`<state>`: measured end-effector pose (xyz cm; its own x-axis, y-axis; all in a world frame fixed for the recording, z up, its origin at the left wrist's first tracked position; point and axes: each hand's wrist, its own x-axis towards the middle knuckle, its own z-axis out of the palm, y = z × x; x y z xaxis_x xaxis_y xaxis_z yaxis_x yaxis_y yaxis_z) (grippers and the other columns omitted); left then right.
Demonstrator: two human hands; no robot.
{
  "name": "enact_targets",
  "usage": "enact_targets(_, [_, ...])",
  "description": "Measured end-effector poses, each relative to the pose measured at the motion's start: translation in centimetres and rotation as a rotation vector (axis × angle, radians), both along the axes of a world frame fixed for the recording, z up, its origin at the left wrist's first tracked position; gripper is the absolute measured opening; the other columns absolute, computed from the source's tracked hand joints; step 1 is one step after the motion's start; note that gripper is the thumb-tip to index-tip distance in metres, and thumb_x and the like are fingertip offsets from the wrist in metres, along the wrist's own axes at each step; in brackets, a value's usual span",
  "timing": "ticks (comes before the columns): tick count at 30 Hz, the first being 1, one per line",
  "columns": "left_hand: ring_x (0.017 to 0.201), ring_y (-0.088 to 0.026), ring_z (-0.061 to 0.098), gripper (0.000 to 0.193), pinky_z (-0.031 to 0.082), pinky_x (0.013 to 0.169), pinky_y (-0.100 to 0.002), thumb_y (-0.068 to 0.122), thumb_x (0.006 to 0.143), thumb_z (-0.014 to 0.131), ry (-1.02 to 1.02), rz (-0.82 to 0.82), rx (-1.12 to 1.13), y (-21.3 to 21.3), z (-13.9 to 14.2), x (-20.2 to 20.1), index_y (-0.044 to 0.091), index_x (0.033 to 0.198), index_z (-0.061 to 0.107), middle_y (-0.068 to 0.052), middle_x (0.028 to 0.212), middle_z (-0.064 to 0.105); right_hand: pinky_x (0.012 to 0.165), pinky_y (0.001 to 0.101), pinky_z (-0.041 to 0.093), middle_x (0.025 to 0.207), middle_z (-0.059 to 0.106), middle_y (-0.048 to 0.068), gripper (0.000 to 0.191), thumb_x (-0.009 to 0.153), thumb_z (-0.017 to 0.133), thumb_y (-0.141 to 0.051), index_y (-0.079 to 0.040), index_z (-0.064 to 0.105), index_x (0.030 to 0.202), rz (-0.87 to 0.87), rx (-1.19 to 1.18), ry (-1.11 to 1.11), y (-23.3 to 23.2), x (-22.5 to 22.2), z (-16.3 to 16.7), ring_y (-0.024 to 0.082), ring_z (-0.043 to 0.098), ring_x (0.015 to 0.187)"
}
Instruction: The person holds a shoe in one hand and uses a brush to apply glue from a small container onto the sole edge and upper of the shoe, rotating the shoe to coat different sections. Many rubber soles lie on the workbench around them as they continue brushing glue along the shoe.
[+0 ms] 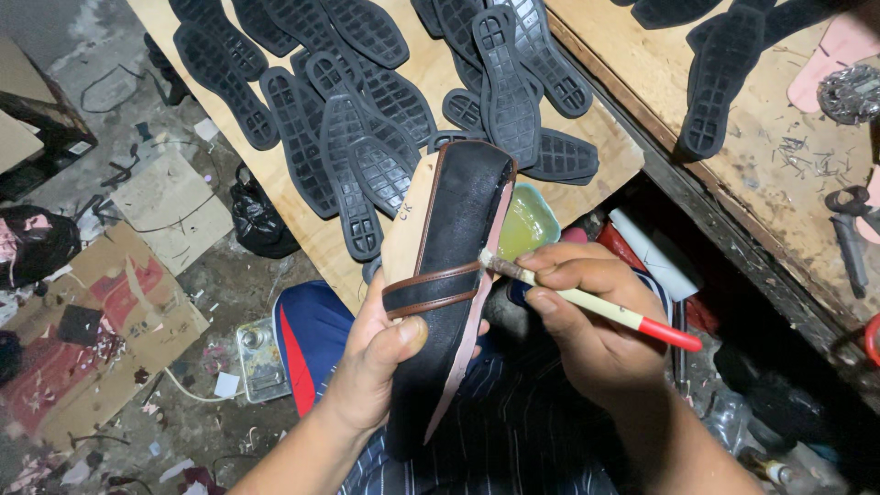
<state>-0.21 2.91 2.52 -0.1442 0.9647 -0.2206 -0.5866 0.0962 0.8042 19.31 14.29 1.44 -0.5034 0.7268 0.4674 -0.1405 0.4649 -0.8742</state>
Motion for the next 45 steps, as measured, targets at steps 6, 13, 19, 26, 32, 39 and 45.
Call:
enact_targets(6, [0.104, -0.032, 0.07, 0.086, 0.062, 0.084, -0.044, 0.048, 0.084, 0.071, -0.079, 0.013, -0.018, 0.1, 0.0, 0.4, 0.0, 0.147, 0.038, -0.023, 0.131, 0.06, 0.105, 0.0361, 0.056, 0.12, 0.068, 0.016, 0.018, 0.1, 0.068, 0.0, -0.002, 0.058, 0.113, 0.008, 0.06, -0.035, 0.2, -0.2, 0.2, 0.025, 0.07, 0.114])
enact_targets(13, [0.105, -0.033, 0.069, 0.085, 0.062, 0.087, -0.045, 0.048, 0.085, 0.069, -0.125, 0.031, 0.004, 0.2, -0.5, 0.5, 0.002, 0.149, 0.038, -0.023, 0.13, 0.059, 0.1, 0.0351, 0.058, 0.116, 0.07, 0.014, 0.017, 0.098, 0.07, -0.002, -0.004, 0.059, 0.111, 0.037, 0.11, -0.106, -0.3, 0.0, 0.6, 0.024, 0.072, 0.11])
enact_targets(19, [0.108, -0.036, 0.069, 0.079, 0.061, 0.088, -0.048, 0.043, 0.084, 0.065, -0.163, 0.048, -0.031, 0.2, -0.8, 0.4, 0.004, 0.147, 0.037, -0.023, 0.129, 0.06, 0.094, 0.0327, 0.061, 0.114, 0.071, 0.014, 0.017, 0.095, 0.071, -0.002, -0.004, 0.06, 0.108, 0.061, 0.057, -0.095, -0.4, 0.2, 0.6, 0.022, 0.074, 0.105])
enact_targets(26, [0.108, -0.036, 0.069, 0.075, 0.061, 0.089, -0.049, 0.041, 0.088, 0.063, -0.196, 0.041, -0.009, 0.3, -0.5, 0.7, 0.003, 0.148, 0.038, -0.022, 0.129, 0.058, 0.099, 0.0349, 0.059, 0.116, 0.069, 0.015, 0.019, 0.096, 0.071, -0.002, -0.003, 0.058, 0.11, -0.028, 0.162, -0.091, -0.3, -0.1, 0.1, 0.024, 0.072, 0.109])
enact_targets(32, [0.105, -0.032, 0.069, 0.074, 0.061, 0.089, -0.048, 0.041, 0.091, 0.061, -0.173, 0.059, -0.014, 0.3, -0.5, 0.9, 0.003, 0.15, 0.04, -0.024, 0.126, 0.059, 0.1, 0.0362, 0.059, 0.117, 0.07, 0.015, 0.019, 0.096, 0.071, 0.0, -0.003, 0.059, 0.11, 0.034, 0.139, -0.087, -0.2, -0.4, 0.5, 0.025, 0.072, 0.112])
enact_targets(39, [0.121, -0.022, 0.062, 0.067, 0.053, 0.102, -0.035, 0.038, 0.095, 0.059, 0.047, 0.185, 0.016, 0.5, -1.4, 1.6, 0.0, 0.148, 0.041, -0.017, 0.137, 0.059, 0.094, 0.0365, 0.057, 0.112, 0.067, 0.015, 0.022, 0.092, 0.075, -0.001, -0.003, 0.06, 0.109, -0.058, 0.384, -0.191, -1.7, -0.9, 1.1, 0.027, 0.07, 0.107])
enact_targets(45, [0.104, -0.029, 0.067, 0.071, 0.062, 0.086, -0.046, 0.04, 0.091, 0.06, -0.137, 0.103, -0.034, 0.5, -1.0, 1.3, 0.002, 0.147, 0.039, -0.019, 0.125, 0.06, 0.092, 0.0344, 0.061, 0.112, 0.07, 0.017, 0.013, 0.099, 0.068, 0.001, -0.001, 0.06, 0.11, 0.062, -0.229, 0.118, -1.3, 0.5, -0.2, 0.021, 0.071, 0.102])
